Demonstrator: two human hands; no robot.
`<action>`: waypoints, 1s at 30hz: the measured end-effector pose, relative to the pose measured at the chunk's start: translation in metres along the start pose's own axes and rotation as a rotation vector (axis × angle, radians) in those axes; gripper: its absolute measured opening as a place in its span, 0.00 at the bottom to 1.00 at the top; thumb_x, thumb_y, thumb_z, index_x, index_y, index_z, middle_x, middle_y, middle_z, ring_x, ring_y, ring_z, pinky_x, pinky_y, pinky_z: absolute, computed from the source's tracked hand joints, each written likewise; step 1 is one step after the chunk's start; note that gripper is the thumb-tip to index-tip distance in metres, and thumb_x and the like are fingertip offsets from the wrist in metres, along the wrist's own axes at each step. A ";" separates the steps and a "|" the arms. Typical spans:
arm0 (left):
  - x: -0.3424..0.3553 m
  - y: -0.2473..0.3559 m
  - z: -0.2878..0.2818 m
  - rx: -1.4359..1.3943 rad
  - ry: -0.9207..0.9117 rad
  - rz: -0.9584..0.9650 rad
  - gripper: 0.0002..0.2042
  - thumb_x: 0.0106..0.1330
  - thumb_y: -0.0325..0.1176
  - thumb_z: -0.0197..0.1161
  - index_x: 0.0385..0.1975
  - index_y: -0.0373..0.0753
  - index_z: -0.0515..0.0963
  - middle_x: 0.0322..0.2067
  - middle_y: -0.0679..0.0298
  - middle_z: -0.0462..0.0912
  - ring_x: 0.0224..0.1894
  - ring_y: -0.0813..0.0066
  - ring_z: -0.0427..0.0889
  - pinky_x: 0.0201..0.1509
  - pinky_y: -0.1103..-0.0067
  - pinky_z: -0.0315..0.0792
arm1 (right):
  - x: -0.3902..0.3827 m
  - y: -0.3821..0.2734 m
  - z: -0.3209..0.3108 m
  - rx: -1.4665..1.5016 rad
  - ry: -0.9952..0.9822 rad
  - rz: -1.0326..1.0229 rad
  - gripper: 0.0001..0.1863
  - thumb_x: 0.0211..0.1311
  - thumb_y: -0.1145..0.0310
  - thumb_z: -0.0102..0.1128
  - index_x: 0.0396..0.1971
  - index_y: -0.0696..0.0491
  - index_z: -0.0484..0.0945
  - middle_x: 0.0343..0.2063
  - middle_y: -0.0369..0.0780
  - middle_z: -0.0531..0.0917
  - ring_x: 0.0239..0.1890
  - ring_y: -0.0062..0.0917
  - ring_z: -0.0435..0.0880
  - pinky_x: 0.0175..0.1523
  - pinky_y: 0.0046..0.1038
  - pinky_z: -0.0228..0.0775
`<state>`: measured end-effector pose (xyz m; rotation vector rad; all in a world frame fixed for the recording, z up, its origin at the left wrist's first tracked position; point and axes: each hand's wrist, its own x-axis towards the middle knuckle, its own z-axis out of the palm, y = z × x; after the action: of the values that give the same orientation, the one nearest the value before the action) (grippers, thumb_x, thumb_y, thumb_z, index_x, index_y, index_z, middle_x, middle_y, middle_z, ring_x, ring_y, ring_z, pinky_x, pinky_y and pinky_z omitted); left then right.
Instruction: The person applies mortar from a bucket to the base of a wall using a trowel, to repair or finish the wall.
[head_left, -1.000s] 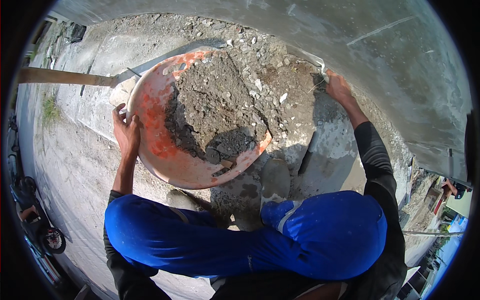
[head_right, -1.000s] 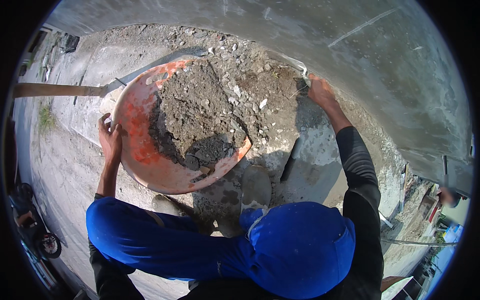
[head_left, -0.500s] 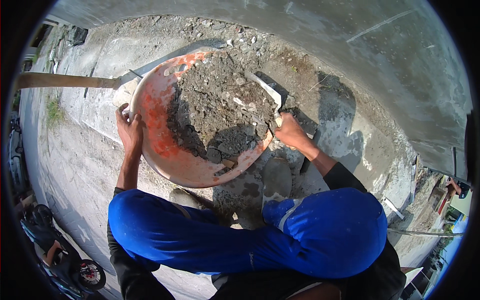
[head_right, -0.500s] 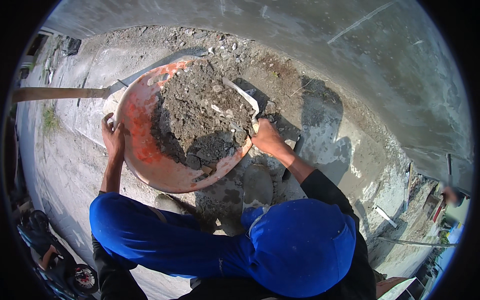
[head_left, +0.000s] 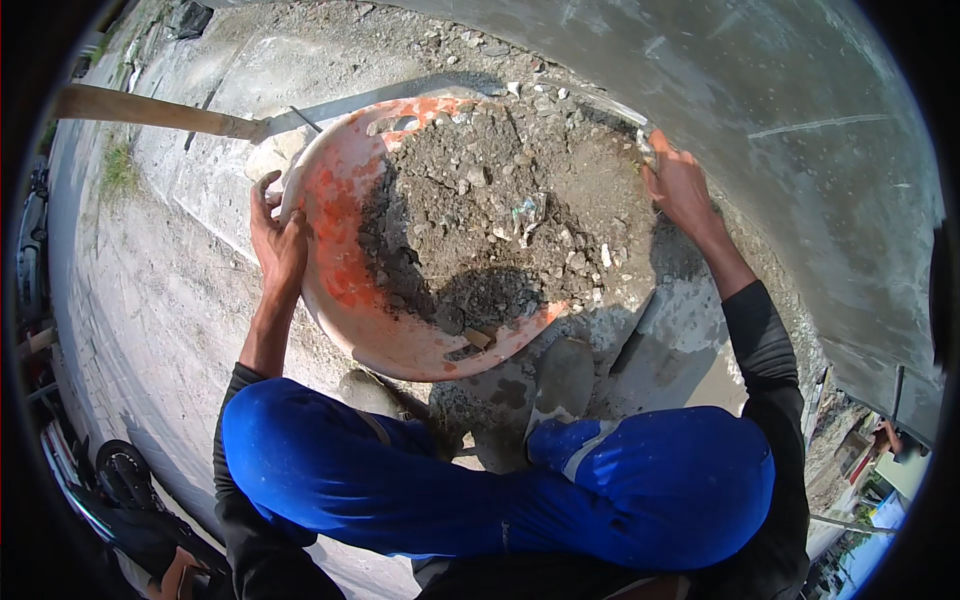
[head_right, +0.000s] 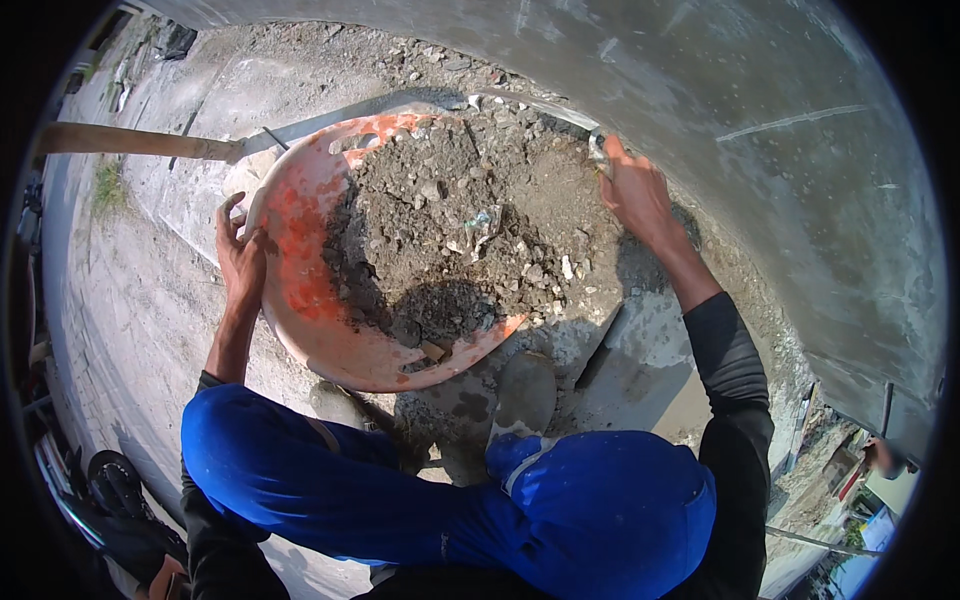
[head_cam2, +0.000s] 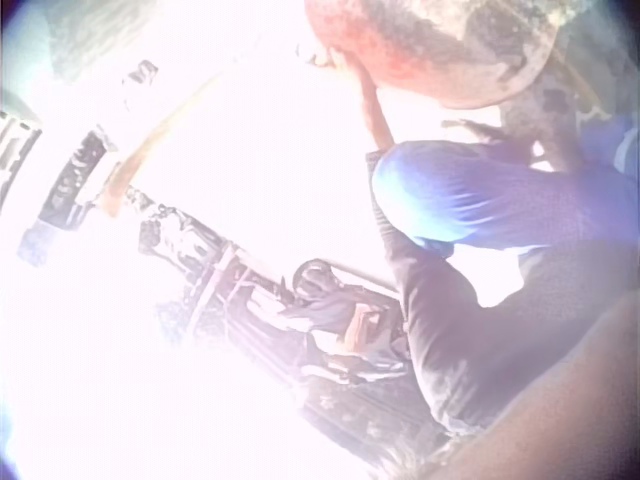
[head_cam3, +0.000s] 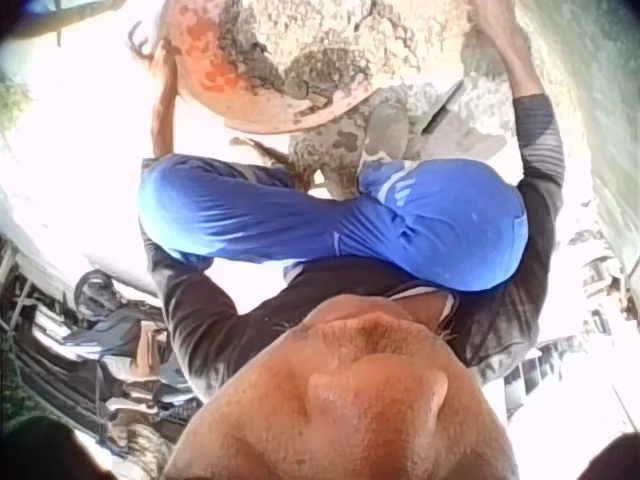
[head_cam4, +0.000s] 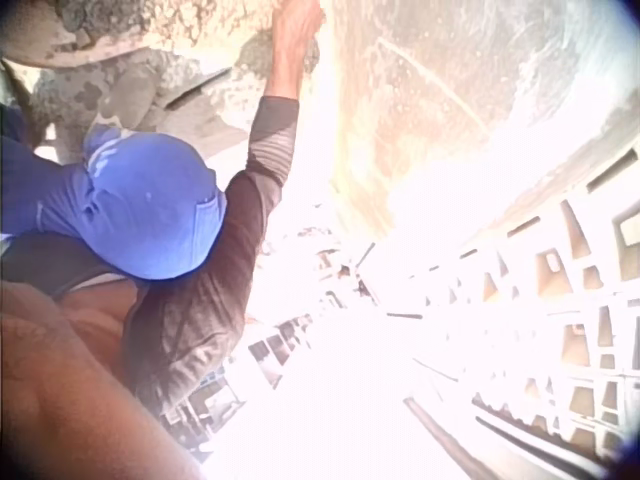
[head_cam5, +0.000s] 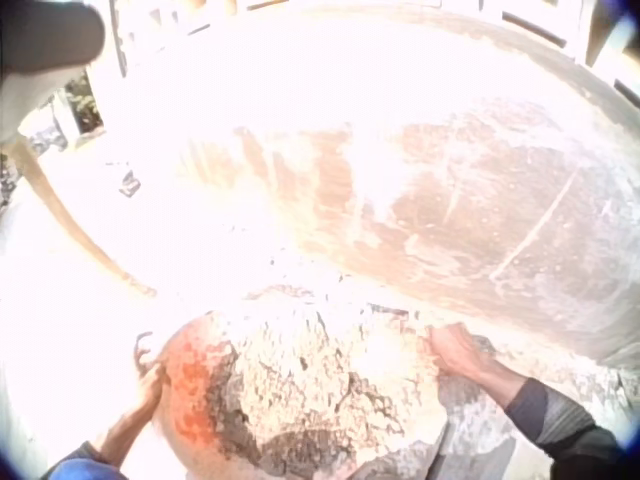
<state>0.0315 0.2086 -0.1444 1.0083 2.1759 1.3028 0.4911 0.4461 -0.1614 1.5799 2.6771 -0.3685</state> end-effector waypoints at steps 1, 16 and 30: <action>0.003 0.006 0.002 -0.006 -0.002 -0.002 0.27 0.59 0.22 0.53 0.63 0.36 0.64 0.36 0.54 0.80 0.26 0.75 0.79 0.31 0.78 0.73 | 0.030 0.022 0.009 -0.031 0.043 0.074 0.23 0.58 0.72 0.61 0.54 0.57 0.69 0.31 0.59 0.81 0.40 0.56 0.82 0.45 0.54 0.72; 0.022 -0.016 0.006 0.019 -0.056 -0.116 0.22 0.59 0.21 0.52 0.56 0.27 0.75 0.36 0.55 0.84 0.30 0.78 0.79 0.33 0.79 0.73 | -0.062 -0.023 0.116 0.230 0.200 -0.232 0.26 0.59 0.75 0.56 0.56 0.73 0.66 0.34 0.59 0.82 0.29 0.43 0.84 0.36 0.43 0.77; 0.009 -0.016 0.000 0.049 -0.021 -0.118 0.23 0.59 0.22 0.54 0.57 0.27 0.76 0.30 0.56 0.84 0.24 0.79 0.78 0.28 0.79 0.72 | 0.043 0.023 0.065 0.602 -0.460 0.385 0.14 0.55 0.79 0.51 0.39 0.73 0.70 0.20 0.43 0.77 0.13 0.28 0.75 0.15 0.33 0.65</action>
<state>0.0197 0.2104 -0.1585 0.8931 2.2252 1.1865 0.4827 0.4799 -0.2342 1.7889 1.9535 -1.4088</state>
